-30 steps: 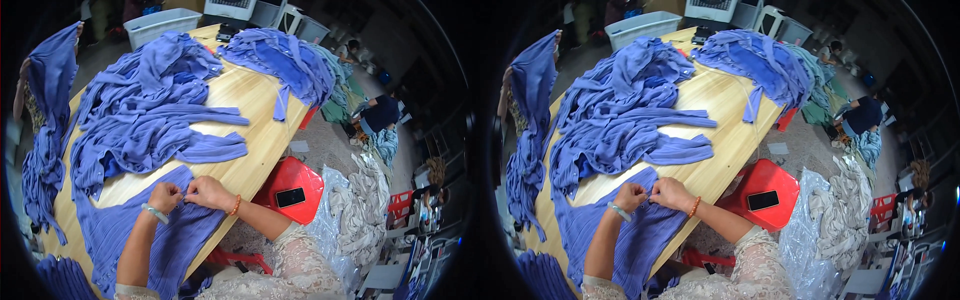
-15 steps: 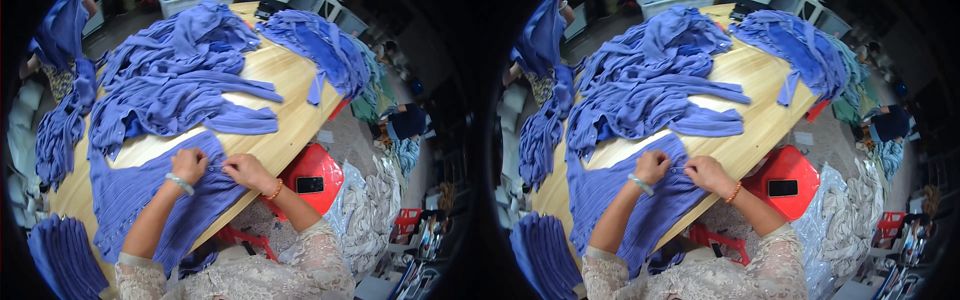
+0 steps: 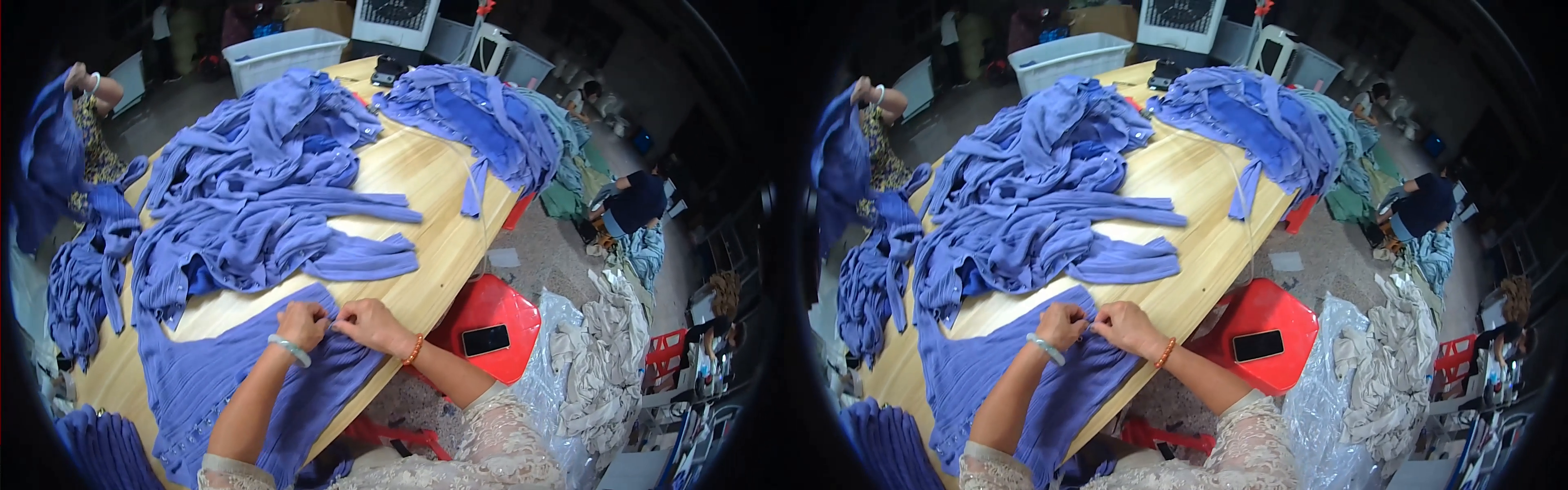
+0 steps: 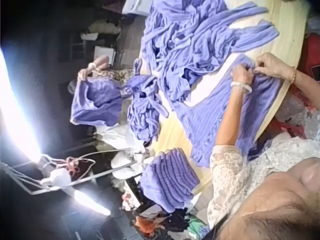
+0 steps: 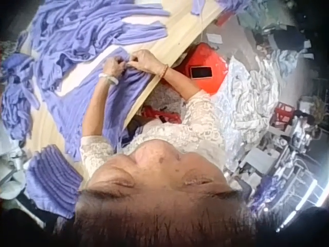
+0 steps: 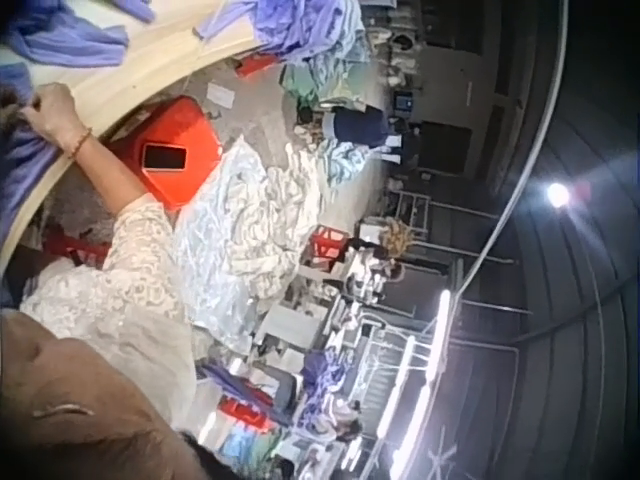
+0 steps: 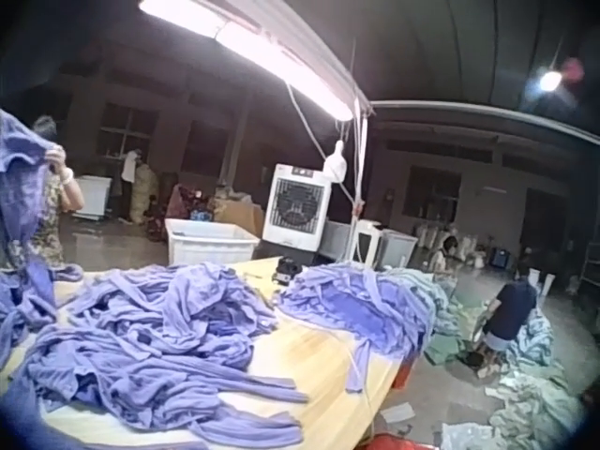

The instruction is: Fastening hook-and-eye closures on blue ribbed garments and folding them into stacks.

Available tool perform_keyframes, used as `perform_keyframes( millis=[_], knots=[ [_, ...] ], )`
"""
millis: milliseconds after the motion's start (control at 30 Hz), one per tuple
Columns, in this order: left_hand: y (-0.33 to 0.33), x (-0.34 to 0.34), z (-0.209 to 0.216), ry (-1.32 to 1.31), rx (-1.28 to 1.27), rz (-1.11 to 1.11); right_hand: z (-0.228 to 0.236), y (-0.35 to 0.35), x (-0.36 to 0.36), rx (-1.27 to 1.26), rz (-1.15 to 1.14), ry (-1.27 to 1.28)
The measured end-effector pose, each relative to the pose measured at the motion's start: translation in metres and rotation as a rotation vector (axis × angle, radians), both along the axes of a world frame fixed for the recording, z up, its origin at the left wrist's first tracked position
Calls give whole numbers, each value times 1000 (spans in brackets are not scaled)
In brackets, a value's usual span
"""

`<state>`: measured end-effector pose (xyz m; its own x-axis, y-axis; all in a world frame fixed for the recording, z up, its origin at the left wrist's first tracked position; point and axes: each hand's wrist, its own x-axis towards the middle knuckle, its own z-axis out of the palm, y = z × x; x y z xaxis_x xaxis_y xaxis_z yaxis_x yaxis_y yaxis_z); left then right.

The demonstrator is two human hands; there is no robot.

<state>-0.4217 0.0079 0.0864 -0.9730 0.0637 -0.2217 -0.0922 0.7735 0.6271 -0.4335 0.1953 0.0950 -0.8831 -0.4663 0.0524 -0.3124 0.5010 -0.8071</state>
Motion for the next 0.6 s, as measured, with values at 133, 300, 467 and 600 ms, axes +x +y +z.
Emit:
perform_keyframes(
  millis=[133, 300, 467, 600],
  knots=[
    [-1, -4, 6, -58, 99, -14, 0, 5, -1, 20, -43, -40],
    [-6, -1, -6, -60, 157, -1, 5, 5, 0, 138, -79, -74],
    [-5, 9, -11, 146, -52, 123, 2, 18, 5, 321, -192, 179],
    [-6, 61, 36, 357, 21, 27, 26, 30, 35, 160, -61, 434]
  ],
)
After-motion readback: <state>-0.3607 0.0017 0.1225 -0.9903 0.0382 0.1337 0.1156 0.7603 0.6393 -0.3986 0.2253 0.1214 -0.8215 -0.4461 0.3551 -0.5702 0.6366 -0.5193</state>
